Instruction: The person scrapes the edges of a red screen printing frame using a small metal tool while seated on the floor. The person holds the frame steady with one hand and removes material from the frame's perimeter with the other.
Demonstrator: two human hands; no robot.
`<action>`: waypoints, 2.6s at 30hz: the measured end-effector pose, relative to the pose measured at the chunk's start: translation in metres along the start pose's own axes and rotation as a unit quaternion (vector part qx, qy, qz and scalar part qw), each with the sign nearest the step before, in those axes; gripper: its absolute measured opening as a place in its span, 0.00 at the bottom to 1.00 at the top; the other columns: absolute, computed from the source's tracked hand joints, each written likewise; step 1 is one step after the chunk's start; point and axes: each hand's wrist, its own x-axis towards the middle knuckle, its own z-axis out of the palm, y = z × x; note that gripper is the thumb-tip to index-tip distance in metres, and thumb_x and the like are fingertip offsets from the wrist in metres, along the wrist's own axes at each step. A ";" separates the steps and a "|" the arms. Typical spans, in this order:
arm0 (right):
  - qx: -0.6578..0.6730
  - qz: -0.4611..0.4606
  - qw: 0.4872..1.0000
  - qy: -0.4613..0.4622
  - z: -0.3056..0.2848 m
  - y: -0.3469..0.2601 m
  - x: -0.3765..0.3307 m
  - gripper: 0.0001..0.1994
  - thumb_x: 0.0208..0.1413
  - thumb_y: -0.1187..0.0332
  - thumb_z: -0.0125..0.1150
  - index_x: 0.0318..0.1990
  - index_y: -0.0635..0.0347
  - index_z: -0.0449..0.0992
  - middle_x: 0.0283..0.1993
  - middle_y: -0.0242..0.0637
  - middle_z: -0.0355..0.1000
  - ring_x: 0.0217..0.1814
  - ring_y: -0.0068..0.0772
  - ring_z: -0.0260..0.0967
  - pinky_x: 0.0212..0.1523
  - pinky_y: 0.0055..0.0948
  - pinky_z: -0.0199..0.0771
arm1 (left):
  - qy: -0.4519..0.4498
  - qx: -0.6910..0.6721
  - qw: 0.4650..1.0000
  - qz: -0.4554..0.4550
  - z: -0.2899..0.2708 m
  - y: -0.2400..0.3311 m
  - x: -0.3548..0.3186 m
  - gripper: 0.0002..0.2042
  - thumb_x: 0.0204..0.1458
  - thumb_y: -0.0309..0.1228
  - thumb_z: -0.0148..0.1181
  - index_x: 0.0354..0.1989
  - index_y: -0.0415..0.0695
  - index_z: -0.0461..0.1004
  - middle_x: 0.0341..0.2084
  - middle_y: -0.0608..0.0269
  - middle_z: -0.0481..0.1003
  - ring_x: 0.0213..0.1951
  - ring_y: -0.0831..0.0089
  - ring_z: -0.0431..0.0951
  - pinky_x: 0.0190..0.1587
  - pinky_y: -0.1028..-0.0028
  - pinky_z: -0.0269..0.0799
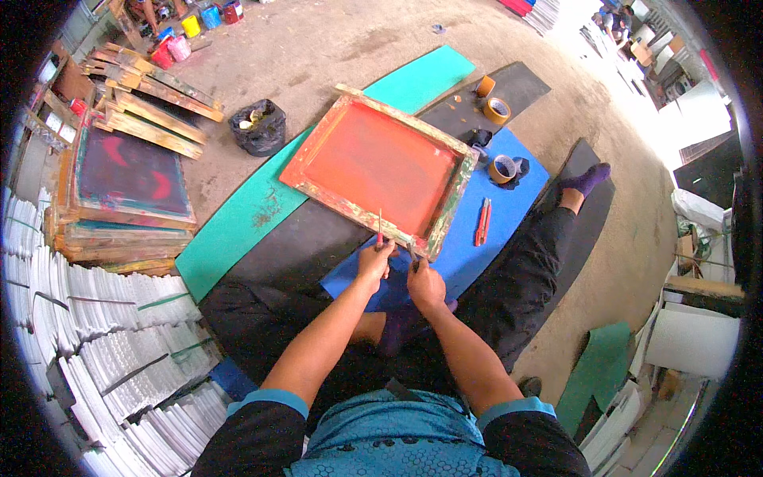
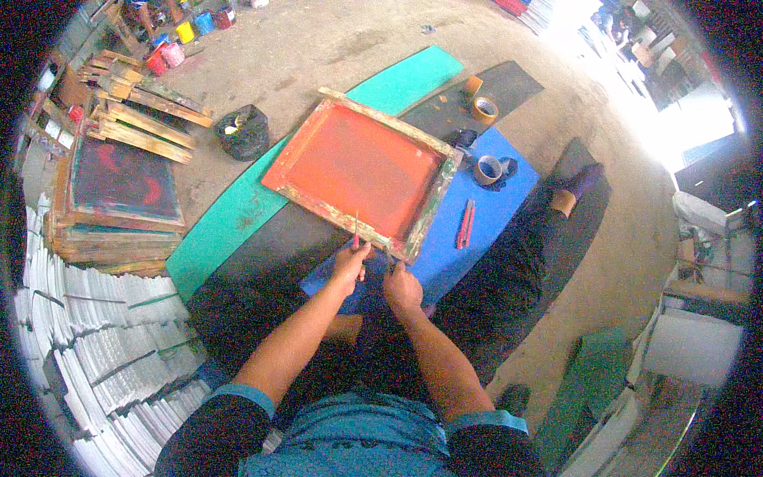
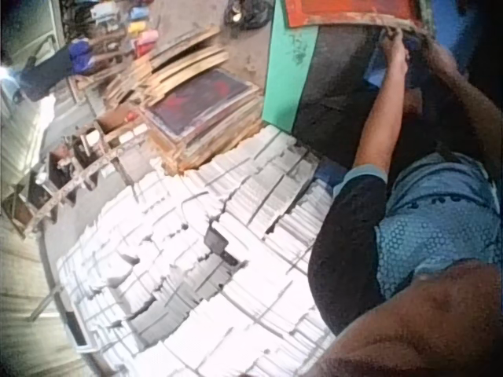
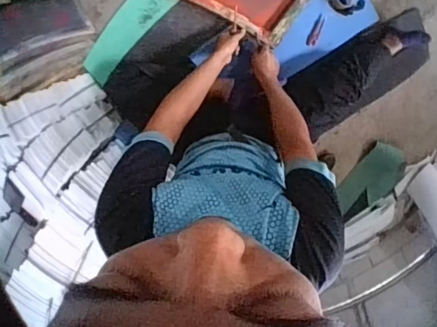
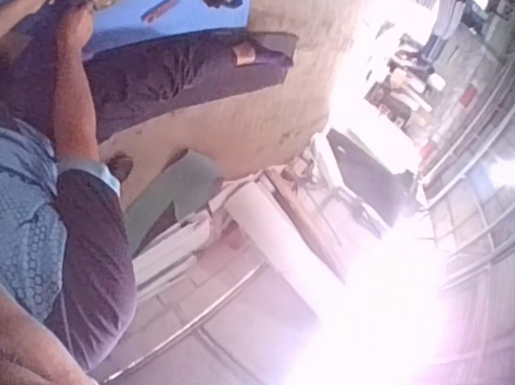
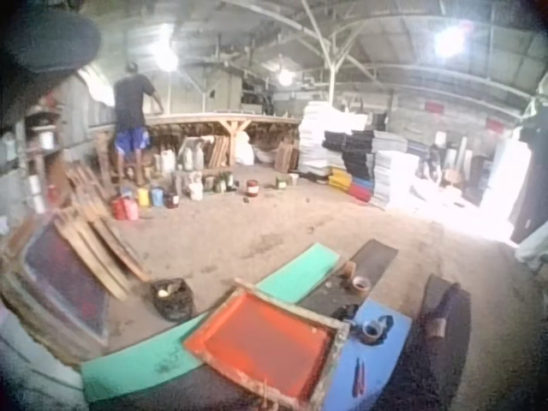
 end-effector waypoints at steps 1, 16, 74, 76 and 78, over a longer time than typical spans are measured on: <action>0.001 -0.009 1.000 -0.004 -0.002 0.000 -0.001 0.18 0.63 0.53 0.48 0.40 0.63 0.69 0.31 0.60 0.75 0.36 0.64 0.74 0.37 0.57 0.73 | -0.006 -0.014 1.000 -0.008 0.000 0.002 -0.001 0.13 0.56 0.42 0.63 0.35 0.44 0.75 0.22 0.69 0.73 0.12 0.80 0.62 0.12 0.76 0.56; 0.069 -0.127 0.989 -0.045 -0.006 -0.044 -0.013 0.15 0.58 0.57 0.58 0.35 0.63 0.72 0.29 0.60 0.74 0.33 0.65 0.73 0.34 0.58 0.71 | -0.042 -0.031 0.999 0.007 -0.048 0.038 -0.020 0.10 0.52 0.37 0.66 0.33 0.47 0.73 0.23 0.70 0.74 0.12 0.82 0.62 0.12 0.79 0.55; 0.152 -0.066 0.976 -0.141 -0.012 0.006 0.034 0.17 0.61 0.60 0.55 0.42 0.69 0.70 0.27 0.52 0.74 0.26 0.44 0.76 0.22 0.42 0.74 | 0.069 0.074 0.994 0.043 -0.050 0.032 -0.012 0.12 0.56 0.36 0.63 0.27 0.42 0.70 0.22 0.64 0.74 0.10 0.82 0.61 0.11 0.78 0.56; 0.104 -0.074 0.990 -0.059 0.006 0.015 0.030 0.17 0.60 0.59 0.55 0.41 0.69 0.71 0.30 0.59 0.74 0.31 0.54 0.76 0.30 0.50 0.76 | 0.058 0.074 0.995 0.040 -0.046 0.030 -0.010 0.12 0.56 0.36 0.62 0.28 0.42 0.71 0.22 0.64 0.74 0.10 0.82 0.61 0.11 0.78 0.55; 0.077 -0.046 0.995 -0.040 0.007 0.002 0.023 0.18 0.60 0.59 0.53 0.41 0.70 0.72 0.32 0.64 0.74 0.35 0.63 0.75 0.37 0.55 0.75 | 0.054 0.071 0.995 0.044 -0.050 0.024 -0.006 0.12 0.56 0.37 0.62 0.29 0.41 0.71 0.22 0.64 0.74 0.10 0.82 0.61 0.11 0.78 0.55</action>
